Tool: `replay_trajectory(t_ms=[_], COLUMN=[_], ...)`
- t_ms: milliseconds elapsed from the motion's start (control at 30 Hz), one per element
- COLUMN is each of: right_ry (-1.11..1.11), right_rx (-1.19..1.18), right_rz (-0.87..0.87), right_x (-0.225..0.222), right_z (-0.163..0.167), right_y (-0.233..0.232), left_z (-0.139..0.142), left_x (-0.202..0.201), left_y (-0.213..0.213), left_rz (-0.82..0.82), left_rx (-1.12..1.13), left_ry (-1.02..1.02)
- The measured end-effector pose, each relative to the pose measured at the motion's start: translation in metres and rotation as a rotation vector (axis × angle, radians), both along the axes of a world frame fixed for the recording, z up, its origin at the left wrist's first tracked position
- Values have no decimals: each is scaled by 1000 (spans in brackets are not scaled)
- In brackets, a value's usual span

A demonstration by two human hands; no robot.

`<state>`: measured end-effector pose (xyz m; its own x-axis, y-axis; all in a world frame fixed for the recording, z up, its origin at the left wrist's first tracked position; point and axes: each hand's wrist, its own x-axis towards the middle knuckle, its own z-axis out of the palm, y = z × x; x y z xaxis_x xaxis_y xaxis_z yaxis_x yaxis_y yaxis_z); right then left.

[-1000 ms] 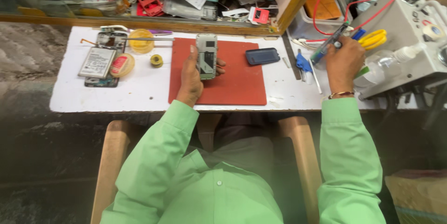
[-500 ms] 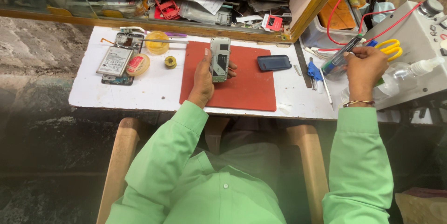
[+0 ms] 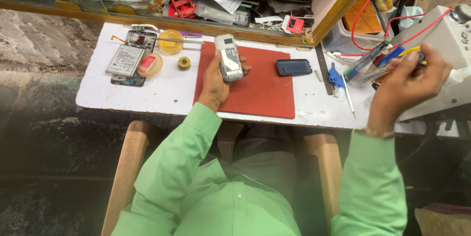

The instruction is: The person disassembles a feature phone, removes the back cover and battery, then uses a small metal tool to adjust internal components. They reassemble the phone, insert the battery, and test the device by pressing buttons and checking the screen.

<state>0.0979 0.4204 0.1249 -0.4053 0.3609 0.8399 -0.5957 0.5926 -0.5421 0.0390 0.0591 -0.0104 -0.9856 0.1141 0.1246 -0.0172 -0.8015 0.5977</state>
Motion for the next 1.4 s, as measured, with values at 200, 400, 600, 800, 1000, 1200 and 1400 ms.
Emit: replay_trajectory(t_ms=[200, 400, 600, 800, 1000, 1200, 1400], right_ry=[-57, -77, -150, -99, -424, -219, -36], right_rx=[-453, -394, -234, -125, -32, -16, -862], right_rz=[608, 761, 714, 546, 463, 422, 995], right_x=[76, 94, 80, 89, 65, 33, 2], right_z=[-27, -47, -48, -42, -52, -85, -56], right_y=[-124, -207, -220, -200, -179, -182, -181], left_z=[-8, -1, 4, 7, 12, 18, 24], left_x=[-5, 2, 9, 12, 15, 20, 22], left_y=[2, 3, 5, 4, 5, 6, 7], left_rz=[-100, -128, -121, -92, -61, -26, -29], left_rx=[109, 69, 34, 8, -71, -156, -230], left_ry=[-23, 49, 39, 102, 93, 106, 104])
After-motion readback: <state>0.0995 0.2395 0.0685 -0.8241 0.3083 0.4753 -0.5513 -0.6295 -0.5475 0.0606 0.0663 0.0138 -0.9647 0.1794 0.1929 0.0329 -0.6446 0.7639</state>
